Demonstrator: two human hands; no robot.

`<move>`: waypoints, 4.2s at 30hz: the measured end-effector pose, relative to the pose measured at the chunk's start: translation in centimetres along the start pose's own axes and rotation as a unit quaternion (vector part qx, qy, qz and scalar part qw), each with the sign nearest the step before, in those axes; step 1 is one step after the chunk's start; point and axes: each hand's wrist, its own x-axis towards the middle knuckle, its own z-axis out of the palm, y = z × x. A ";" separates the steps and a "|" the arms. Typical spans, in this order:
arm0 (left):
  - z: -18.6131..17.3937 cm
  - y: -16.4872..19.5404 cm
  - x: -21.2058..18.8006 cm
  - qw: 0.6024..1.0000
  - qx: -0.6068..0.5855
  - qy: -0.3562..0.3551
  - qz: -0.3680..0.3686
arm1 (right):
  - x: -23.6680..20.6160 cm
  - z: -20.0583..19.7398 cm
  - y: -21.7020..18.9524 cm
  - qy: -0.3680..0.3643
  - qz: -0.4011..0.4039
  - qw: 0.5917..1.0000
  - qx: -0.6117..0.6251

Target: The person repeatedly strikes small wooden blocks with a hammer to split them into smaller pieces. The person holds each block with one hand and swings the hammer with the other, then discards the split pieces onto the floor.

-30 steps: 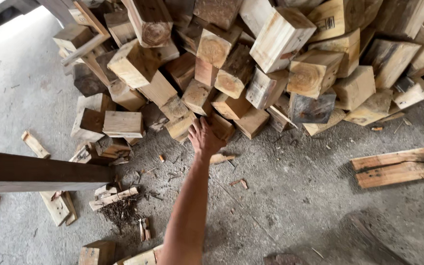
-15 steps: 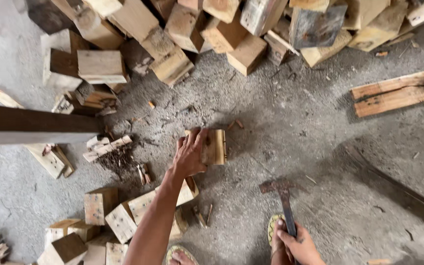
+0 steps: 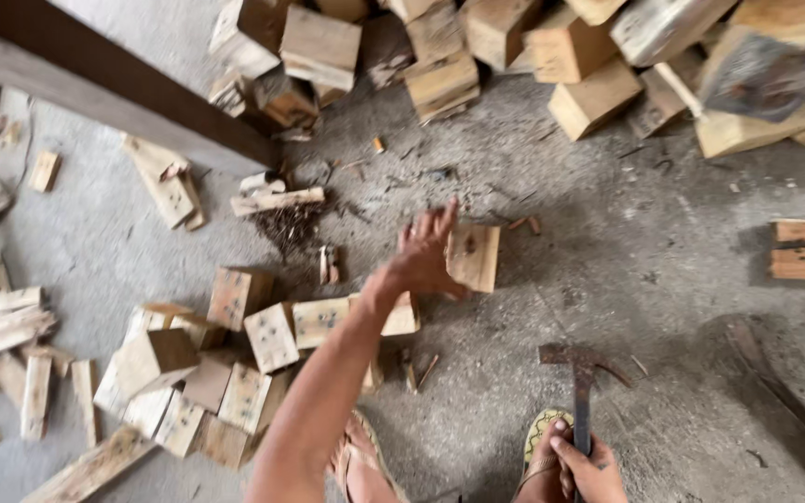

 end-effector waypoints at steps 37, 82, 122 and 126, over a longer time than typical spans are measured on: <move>17.0 6.7 -0.5 0.816 -0.322 0.449 -0.172 | -1.4 0.5 -1.9 -0.007 0.015 1.000 -0.005; -1.2 7.9 -8.4 0.958 -0.104 0.203 0.175 | -4.4 2.8 -3.4 0.066 -0.048 0.997 0.002; 1.4 12.5 0.8 0.935 0.184 0.095 0.289 | -5.8 2.2 -21.2 0.045 -0.652 0.756 -0.034; 1.9 12.4 1.0 0.936 0.196 0.078 0.282 | -6.9 0.6 -21.1 -0.056 -0.729 0.657 0.185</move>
